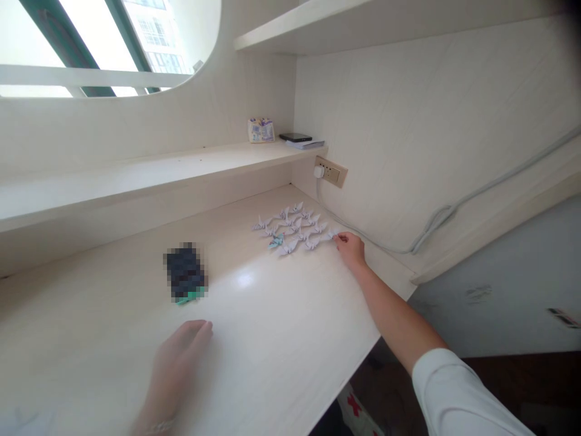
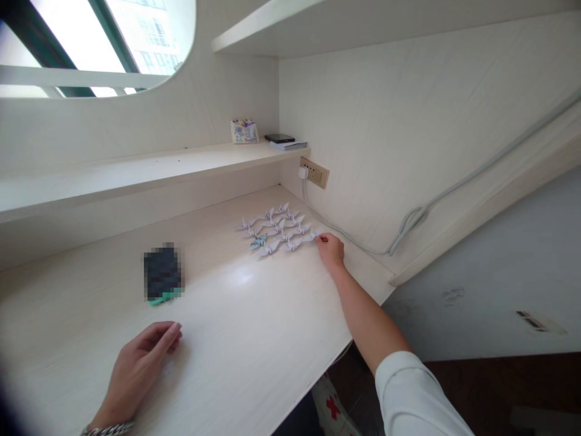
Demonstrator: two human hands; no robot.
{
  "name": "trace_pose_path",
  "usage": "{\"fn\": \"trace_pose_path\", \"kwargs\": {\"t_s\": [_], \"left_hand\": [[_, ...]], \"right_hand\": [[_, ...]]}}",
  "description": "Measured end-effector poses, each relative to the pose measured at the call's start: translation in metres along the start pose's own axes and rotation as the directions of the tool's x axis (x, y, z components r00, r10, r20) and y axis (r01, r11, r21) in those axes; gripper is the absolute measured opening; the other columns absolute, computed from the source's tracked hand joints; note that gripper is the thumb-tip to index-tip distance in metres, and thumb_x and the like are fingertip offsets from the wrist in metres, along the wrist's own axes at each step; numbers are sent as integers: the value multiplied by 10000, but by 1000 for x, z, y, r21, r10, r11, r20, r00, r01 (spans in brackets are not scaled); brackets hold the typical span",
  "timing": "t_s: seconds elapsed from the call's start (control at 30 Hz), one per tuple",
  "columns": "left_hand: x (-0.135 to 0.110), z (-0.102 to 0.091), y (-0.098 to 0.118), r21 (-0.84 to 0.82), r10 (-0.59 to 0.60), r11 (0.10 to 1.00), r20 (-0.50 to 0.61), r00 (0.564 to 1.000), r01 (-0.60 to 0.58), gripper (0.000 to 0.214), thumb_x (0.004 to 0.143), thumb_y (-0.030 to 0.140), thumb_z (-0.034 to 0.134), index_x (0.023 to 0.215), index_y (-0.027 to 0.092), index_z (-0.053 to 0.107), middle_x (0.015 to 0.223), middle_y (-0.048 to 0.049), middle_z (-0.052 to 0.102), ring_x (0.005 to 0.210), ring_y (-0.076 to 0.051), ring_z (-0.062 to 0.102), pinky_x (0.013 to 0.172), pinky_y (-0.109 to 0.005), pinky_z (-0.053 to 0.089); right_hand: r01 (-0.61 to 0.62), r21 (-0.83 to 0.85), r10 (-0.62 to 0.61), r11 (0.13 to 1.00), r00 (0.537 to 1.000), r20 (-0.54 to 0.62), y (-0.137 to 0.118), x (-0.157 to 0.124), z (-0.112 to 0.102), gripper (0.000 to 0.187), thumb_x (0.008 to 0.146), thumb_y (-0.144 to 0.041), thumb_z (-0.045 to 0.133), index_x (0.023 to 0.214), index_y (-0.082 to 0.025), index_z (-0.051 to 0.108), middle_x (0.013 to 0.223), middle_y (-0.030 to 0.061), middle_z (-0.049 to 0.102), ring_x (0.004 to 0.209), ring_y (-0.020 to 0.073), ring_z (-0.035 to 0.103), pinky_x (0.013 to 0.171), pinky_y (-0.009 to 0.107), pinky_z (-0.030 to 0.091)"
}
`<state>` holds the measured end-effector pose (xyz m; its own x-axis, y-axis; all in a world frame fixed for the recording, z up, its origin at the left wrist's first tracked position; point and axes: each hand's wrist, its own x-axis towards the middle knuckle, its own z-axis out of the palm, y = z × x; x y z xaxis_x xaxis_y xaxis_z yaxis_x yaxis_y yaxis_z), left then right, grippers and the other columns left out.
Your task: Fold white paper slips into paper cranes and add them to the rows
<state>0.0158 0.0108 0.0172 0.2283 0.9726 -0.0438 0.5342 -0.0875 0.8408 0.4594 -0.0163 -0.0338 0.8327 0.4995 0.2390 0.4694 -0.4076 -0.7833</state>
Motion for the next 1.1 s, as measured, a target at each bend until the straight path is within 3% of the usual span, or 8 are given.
{"fn": "trace_pose_path", "kwargs": {"t_s": [0.13,0.47,1.1], "left_hand": [[0,1,3,42,17,999,-5,1000,-17,408,651,561,572,720,164,639,666,-51,650,618,-193,589,582,-289,472],[2,1,-5,88,35,995,38,999,-39,417,669,562,560,760,163,643,712,-57,660,666,-201,604,602,-288,482],[4,0,-7,131,58,989,55,997,-65,377,693,532,549,770,175,644,729,-50,667,679,-197,613,601,-277,482]], "right_hand": [[-11,-86,13,996,1000,20,-1,3,2,250,707,-405,580,806,-207,696,787,59,689,759,196,611,721,308,429],[-14,-208,29,978,997,69,-8,-5,1,243,729,-430,566,846,-260,693,856,30,692,810,203,603,677,295,427],[4,-251,20,968,995,94,-14,-11,1,259,707,-440,590,871,-264,686,861,16,698,806,200,613,651,286,424]]}}
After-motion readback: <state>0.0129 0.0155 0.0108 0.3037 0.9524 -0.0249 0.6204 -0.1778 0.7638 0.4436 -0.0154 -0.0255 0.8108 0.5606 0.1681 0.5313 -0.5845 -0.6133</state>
